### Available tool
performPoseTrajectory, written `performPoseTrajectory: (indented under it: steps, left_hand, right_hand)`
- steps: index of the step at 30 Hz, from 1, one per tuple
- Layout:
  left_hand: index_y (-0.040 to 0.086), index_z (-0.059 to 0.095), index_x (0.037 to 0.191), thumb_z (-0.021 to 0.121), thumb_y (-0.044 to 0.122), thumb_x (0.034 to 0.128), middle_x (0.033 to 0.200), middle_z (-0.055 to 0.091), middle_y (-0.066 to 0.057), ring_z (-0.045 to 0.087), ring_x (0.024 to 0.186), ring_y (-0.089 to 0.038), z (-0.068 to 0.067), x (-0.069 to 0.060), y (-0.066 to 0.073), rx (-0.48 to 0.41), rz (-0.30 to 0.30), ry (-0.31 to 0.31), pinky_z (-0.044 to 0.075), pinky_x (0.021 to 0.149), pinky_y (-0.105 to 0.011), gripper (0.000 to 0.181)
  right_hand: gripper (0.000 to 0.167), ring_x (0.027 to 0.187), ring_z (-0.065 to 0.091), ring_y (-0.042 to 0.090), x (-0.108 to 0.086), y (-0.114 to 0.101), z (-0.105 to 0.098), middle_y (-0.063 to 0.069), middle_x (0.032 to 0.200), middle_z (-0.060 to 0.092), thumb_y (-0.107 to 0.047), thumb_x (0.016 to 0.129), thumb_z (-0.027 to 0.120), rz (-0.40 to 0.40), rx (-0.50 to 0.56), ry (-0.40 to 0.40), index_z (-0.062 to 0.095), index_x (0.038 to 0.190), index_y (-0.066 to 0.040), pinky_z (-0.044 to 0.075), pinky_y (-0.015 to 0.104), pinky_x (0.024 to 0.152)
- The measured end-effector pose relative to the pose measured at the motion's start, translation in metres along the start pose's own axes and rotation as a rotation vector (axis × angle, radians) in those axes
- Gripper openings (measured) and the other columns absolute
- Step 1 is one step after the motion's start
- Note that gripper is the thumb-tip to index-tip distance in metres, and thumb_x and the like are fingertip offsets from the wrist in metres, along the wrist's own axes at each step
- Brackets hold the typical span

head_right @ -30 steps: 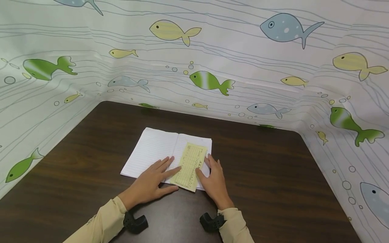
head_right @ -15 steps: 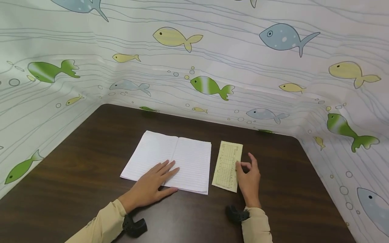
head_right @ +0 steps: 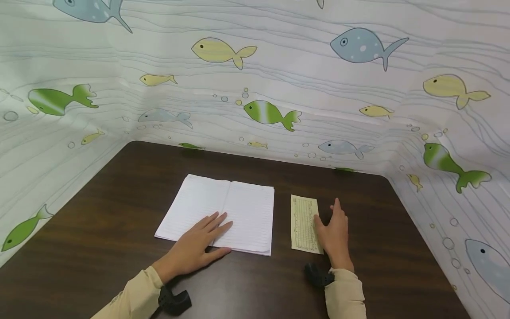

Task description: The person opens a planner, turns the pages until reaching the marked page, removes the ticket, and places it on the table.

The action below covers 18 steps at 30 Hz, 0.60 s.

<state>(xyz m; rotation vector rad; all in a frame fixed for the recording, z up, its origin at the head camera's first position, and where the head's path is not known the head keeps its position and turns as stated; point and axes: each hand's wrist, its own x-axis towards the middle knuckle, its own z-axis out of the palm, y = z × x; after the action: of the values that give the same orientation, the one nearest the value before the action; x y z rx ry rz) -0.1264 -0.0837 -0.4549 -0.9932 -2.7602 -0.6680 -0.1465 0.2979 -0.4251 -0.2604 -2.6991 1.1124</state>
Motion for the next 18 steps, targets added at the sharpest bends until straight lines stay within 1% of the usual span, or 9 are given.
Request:
performPoseTrajectory:
  steps: [2,3,5,7,10,12,14,16,18]
  left_hand:
    - [0.015,0.049,0.156,0.059,0.054,0.1017,0.163,0.040,-0.011,0.031,0.154,-0.033,0.001,0.000,0.000,-0.002,-0.003,0.003,0.025,0.126,-0.048,0.068]
    - [0.015,0.049,0.156,0.059,0.055,0.1017,0.163,0.040,-0.011,0.031,0.154,-0.033,0.001,0.000,-0.001,-0.004,-0.004,0.005,0.025,0.125,-0.048,0.068]
    - [0.015,0.049,0.156,0.058,0.055,0.1018,0.163,0.040,-0.012,0.031,0.153,-0.033,0.002,0.000,0.000,-0.002,-0.005,0.009,0.026,0.125,-0.048,0.068]
    - [0.015,0.049,0.156,0.058,0.055,0.1019,0.163,0.040,-0.012,0.031,0.153,-0.033,0.002,-0.001,0.001,0.000,-0.008,0.007,0.026,0.125,-0.047,0.068]
    - [0.014,0.050,0.155,0.059,0.054,0.1017,0.162,0.041,-0.012,0.032,0.153,-0.033,0.000,-0.002,0.000,0.010,-0.014,0.009,0.028,0.125,-0.047,0.067]
    - [0.014,0.051,0.155,0.060,0.054,0.1015,0.162,0.042,-0.012,0.033,0.152,-0.034,-0.001,-0.003,0.000,0.014,-0.018,0.008,0.029,0.124,-0.048,0.067]
    - [0.013,0.051,0.155,0.059,0.054,0.1017,0.162,0.042,-0.013,0.033,0.152,-0.034,-0.002,-0.004,0.000,0.005,-0.021,0.002,0.029,0.124,-0.049,0.067]
    - [0.012,0.050,0.155,0.055,0.056,0.1030,0.162,0.042,-0.013,0.033,0.152,-0.034,-0.002,-0.003,0.002,-0.021,-0.032,-0.005,0.027,0.124,-0.051,0.068]
    - [0.011,0.051,0.154,0.051,0.057,0.1045,0.162,0.042,-0.013,0.034,0.152,-0.034,-0.004,-0.003,0.003,-0.046,-0.067,-0.002,0.025,0.124,-0.055,0.068]
  right_hand:
    - [0.084,0.149,0.023,0.052,-0.001,-0.016,-0.006,0.032,0.161,0.031,-0.026,0.106,0.059,-0.032,-0.009,-0.016,0.005,0.165,0.000,0.025,0.072,0.115]
    - [0.080,0.150,0.022,0.051,-0.002,-0.026,-0.008,0.031,0.162,0.029,-0.028,0.107,0.057,-0.057,-0.003,-0.031,0.009,0.166,-0.001,0.024,0.072,0.116]
    - [0.071,0.151,0.025,0.048,-0.008,-0.046,-0.005,0.026,0.163,0.032,-0.031,0.108,0.056,-0.114,0.017,-0.072,0.023,0.164,-0.003,0.025,0.070,0.117]
    - [0.062,0.149,0.030,0.047,-0.017,-0.064,0.009,0.026,0.160,0.038,-0.031,0.107,0.058,-0.197,0.026,-0.147,0.039,0.158,-0.001,0.027,0.068,0.118]
    - [0.053,0.148,0.035,0.044,-0.032,-0.088,0.043,0.023,0.158,0.044,-0.032,0.105,0.062,-0.306,0.036,-0.266,0.055,0.148,-0.001,0.028,0.066,0.119]
    - [0.053,0.149,0.034,0.044,-0.041,-0.096,0.068,0.025,0.157,0.044,-0.035,0.104,0.063,-0.376,-0.002,-0.332,0.060,0.143,0.000,0.023,0.068,0.120]
    - [0.056,0.150,0.032,0.045,-0.049,-0.099,0.086,0.026,0.158,0.042,-0.040,0.103,0.063,-0.416,-0.046,-0.368,0.062,0.142,0.000,0.018,0.071,0.120]
    - [0.057,0.150,0.031,0.046,-0.053,-0.096,0.097,0.028,0.157,0.042,-0.039,0.102,0.064,-0.457,-0.091,-0.353,0.062,0.141,0.002,0.013,0.073,0.119]
    - [0.057,0.149,0.032,0.048,-0.055,-0.091,0.103,0.030,0.156,0.042,-0.037,0.100,0.065,-0.472,-0.109,-0.316,0.062,0.140,0.003,0.013,0.075,0.119]
